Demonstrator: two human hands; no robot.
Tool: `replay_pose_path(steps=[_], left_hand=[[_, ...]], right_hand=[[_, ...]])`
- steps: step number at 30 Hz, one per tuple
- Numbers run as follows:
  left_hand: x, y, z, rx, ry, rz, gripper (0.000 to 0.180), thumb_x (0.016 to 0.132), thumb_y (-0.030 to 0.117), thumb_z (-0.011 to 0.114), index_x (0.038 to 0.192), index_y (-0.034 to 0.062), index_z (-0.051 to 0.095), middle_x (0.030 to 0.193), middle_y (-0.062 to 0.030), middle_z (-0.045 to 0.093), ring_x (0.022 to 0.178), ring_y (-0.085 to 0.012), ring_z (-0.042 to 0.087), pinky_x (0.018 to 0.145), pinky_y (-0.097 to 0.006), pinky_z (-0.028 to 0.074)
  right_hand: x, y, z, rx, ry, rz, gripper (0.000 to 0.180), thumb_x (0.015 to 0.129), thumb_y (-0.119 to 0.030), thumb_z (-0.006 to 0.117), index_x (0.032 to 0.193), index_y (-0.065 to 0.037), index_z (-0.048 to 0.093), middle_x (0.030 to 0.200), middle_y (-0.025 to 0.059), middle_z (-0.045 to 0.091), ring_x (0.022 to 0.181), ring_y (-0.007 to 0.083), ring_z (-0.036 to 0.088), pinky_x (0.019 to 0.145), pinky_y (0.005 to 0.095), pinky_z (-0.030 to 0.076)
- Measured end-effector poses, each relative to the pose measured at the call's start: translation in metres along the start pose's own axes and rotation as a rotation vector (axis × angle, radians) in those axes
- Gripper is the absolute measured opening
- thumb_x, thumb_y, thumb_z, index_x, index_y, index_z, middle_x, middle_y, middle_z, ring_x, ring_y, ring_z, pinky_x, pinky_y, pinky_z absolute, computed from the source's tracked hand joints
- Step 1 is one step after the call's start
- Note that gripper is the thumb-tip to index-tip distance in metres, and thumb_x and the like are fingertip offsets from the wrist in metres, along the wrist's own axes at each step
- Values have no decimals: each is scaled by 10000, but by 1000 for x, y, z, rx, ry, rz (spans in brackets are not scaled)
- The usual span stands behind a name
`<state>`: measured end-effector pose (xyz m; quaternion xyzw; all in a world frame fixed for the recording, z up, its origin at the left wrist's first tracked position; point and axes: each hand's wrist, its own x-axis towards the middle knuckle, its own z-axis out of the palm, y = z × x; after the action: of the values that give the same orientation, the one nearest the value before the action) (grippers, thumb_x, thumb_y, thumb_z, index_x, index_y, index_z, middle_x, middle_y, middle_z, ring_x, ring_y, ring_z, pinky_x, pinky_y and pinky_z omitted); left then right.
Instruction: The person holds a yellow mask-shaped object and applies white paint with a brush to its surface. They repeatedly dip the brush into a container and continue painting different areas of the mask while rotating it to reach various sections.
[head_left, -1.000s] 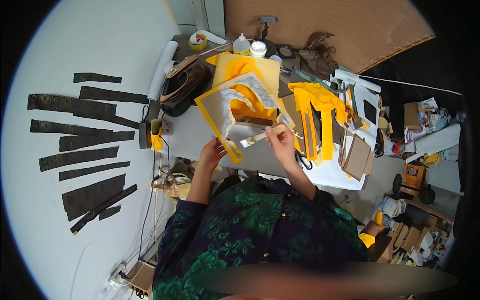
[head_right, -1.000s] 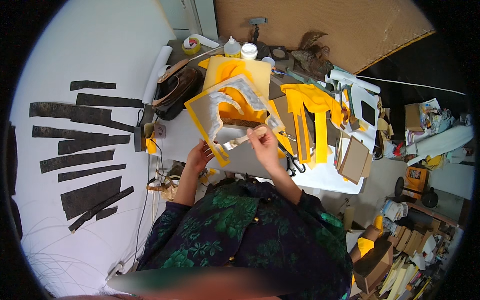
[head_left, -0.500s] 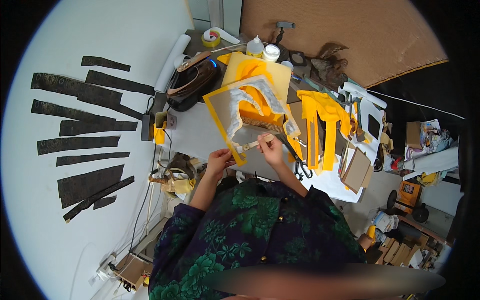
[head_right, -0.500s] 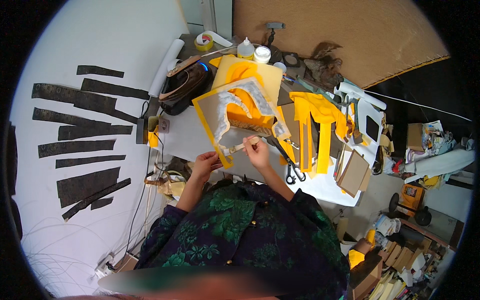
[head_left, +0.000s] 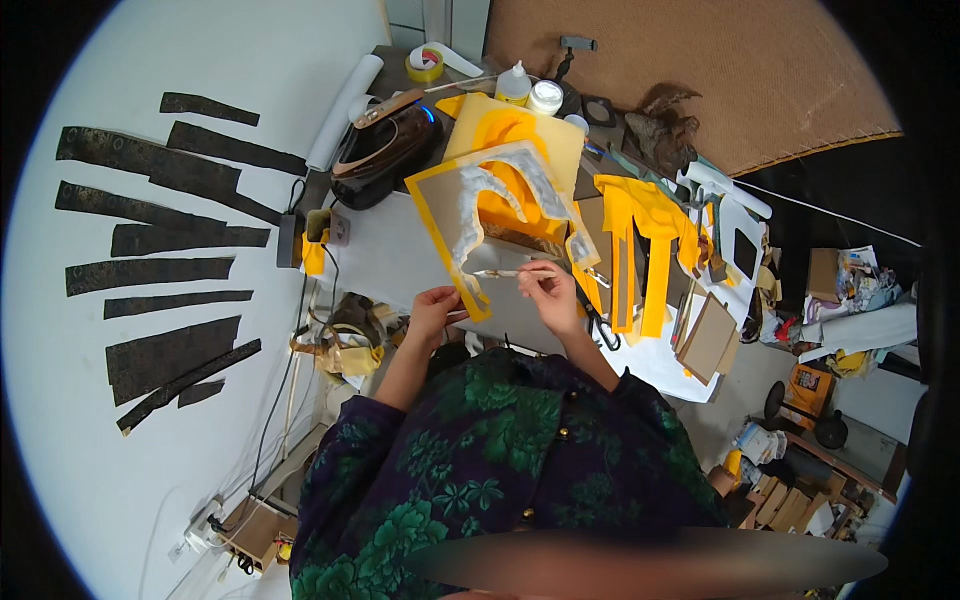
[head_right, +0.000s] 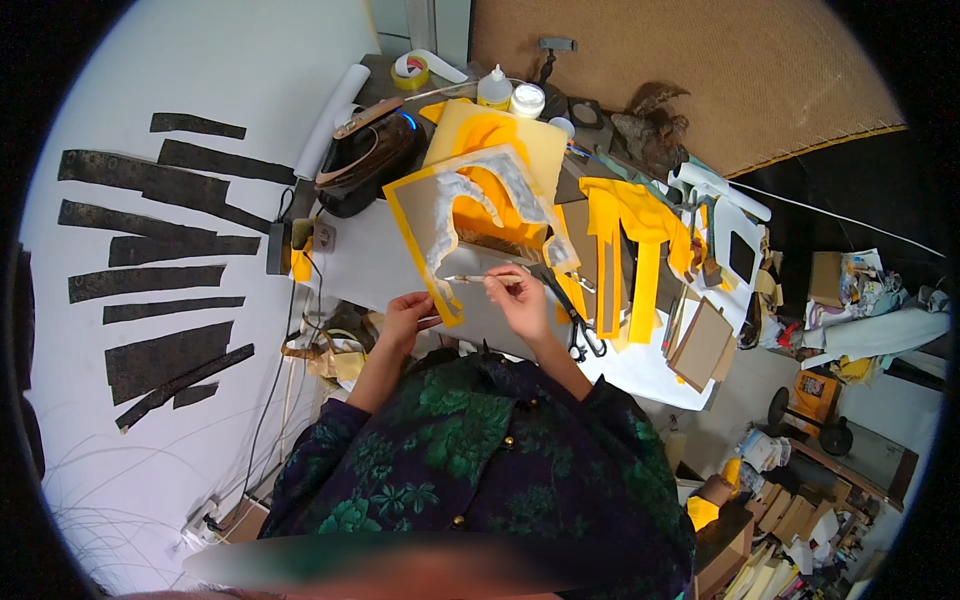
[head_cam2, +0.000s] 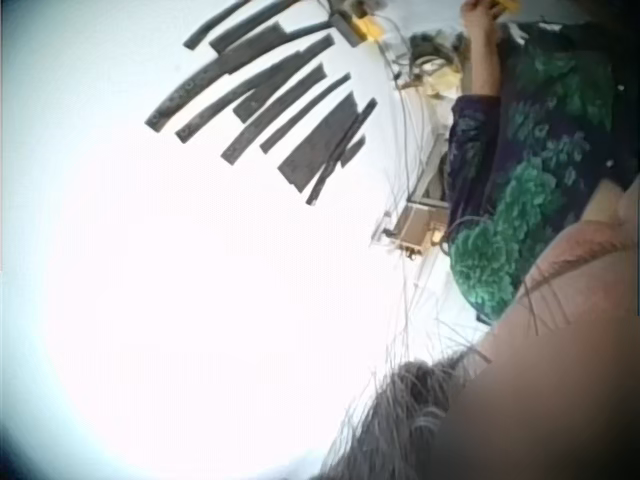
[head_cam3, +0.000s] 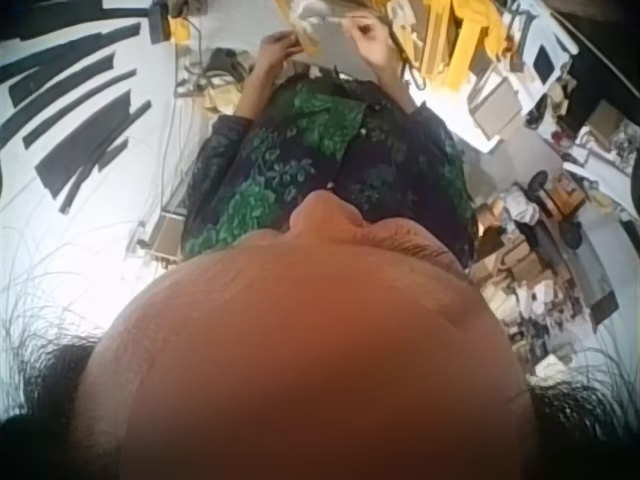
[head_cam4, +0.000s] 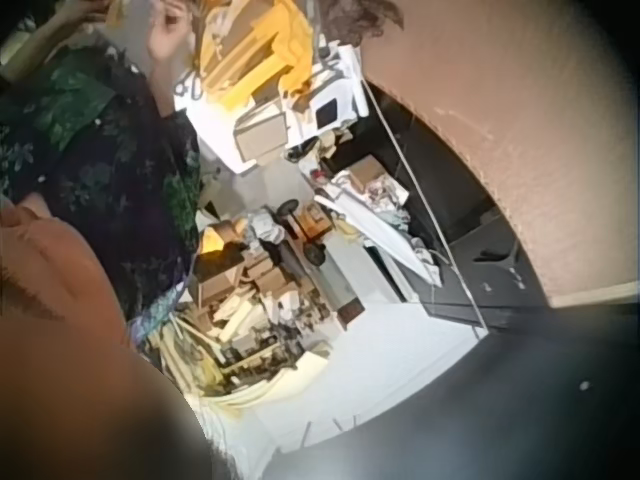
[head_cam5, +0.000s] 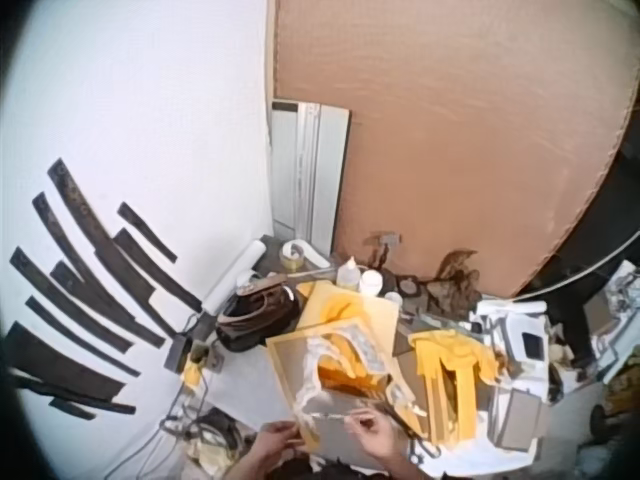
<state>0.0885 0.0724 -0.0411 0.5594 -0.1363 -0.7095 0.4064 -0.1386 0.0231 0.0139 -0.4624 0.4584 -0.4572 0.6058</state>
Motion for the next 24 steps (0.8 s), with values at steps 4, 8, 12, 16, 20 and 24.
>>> replay_pose_path(steps=[4,8,12,16,20,24], left_hand=[[3,-2,-2,11,9,-24,242,982,138,595,1135,-46,629,1015,-124,705,908,-230,705,805,-343,595],[3,-1,-2,13,11,-27,240,975,136,608,1133,-44,628,1011,-120,705,894,-219,705,795,-336,596],[3,0,-1,13,39,-20,237,969,134,620,1126,-44,627,996,-111,705,867,-207,703,780,-327,596],[1,-1,-1,-8,21,-2,224,968,127,619,1113,-44,630,991,-110,702,858,-212,701,775,-326,597],[2,0,1,-17,17,-2,223,968,122,619,1115,-44,635,996,-114,700,859,-217,701,776,-326,596],[0,2,2,-4,28,-5,240,973,130,612,1133,-48,635,997,-118,699,866,-217,699,783,-328,594]], right_hand=[[5,7,0,-84,-93,-31,90,971,-109,625,961,-20,629,820,-9,597,747,67,553,657,227,449],[12,1,4,-284,-249,-55,108,978,-61,572,932,16,630,855,32,628,755,110,575,694,240,452],[15,-5,0,-401,-202,-217,121,975,-76,570,931,14,638,868,44,643,765,130,594,691,254,463],[1,-15,6,-447,-269,-164,99,960,-115,591,938,-38,649,792,29,636,665,101,556,584,260,442],[-4,-7,-7,-506,-233,-137,93,944,-111,609,925,-34,657,771,24,640,644,90,561,559,251,439],[-8,-23,6,-496,-256,-63,91,933,-94,606,886,-35,656,733,11,633,637,69,550,556,238,431]])
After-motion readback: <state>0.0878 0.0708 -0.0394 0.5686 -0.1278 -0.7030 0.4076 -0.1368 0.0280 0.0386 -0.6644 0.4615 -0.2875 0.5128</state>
